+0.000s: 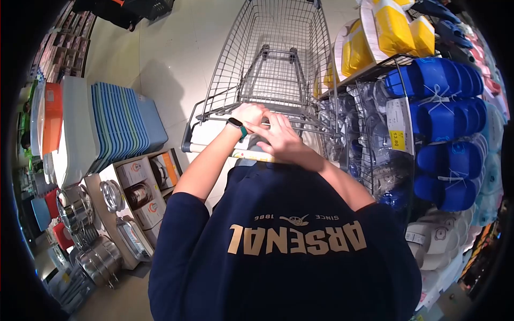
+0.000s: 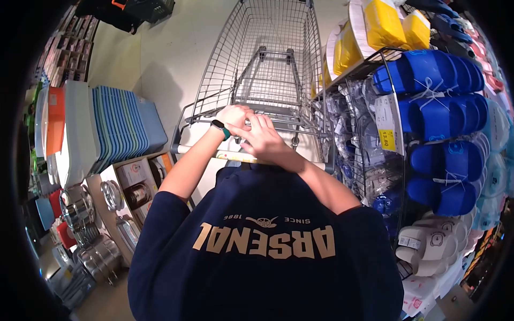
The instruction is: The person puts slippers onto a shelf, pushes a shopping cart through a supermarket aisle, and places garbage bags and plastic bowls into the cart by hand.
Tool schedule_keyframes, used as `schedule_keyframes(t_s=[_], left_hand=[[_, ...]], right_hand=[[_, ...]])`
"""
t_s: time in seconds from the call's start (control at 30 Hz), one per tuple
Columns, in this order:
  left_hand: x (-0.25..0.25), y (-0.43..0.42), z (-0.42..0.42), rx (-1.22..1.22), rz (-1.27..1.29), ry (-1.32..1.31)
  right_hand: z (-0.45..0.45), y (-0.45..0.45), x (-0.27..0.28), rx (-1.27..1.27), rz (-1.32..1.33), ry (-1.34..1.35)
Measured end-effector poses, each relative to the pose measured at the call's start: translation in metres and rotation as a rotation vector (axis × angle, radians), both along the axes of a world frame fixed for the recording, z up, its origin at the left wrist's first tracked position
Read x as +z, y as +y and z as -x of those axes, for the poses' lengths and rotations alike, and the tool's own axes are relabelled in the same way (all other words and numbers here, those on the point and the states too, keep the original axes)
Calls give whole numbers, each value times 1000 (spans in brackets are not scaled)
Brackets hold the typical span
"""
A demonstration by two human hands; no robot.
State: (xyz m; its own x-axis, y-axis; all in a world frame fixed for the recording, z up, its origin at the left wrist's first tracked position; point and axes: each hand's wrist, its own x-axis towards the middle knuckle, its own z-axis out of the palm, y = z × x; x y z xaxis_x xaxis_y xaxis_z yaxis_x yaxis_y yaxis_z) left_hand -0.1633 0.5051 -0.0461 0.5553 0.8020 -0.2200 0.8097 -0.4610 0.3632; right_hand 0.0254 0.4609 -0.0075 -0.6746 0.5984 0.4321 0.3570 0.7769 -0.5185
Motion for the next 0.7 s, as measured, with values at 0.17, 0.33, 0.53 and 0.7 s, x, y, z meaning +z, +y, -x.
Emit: schedule_keyframes(t_s=[0.17,0.33,0.53,0.7], left_hand=[[-9,32,4,-11,-50,-48],[-35,69,15,-95,-104,-54],[-14,112,16,47,2,20],[-11,152,40,-124,-28,-9]], right_hand=[[13,36,10,4,88,-241],[35,73,9,10,233,-393],[27,129,4,-272,517,-147],[18,159,-17,-517,467,-577]])
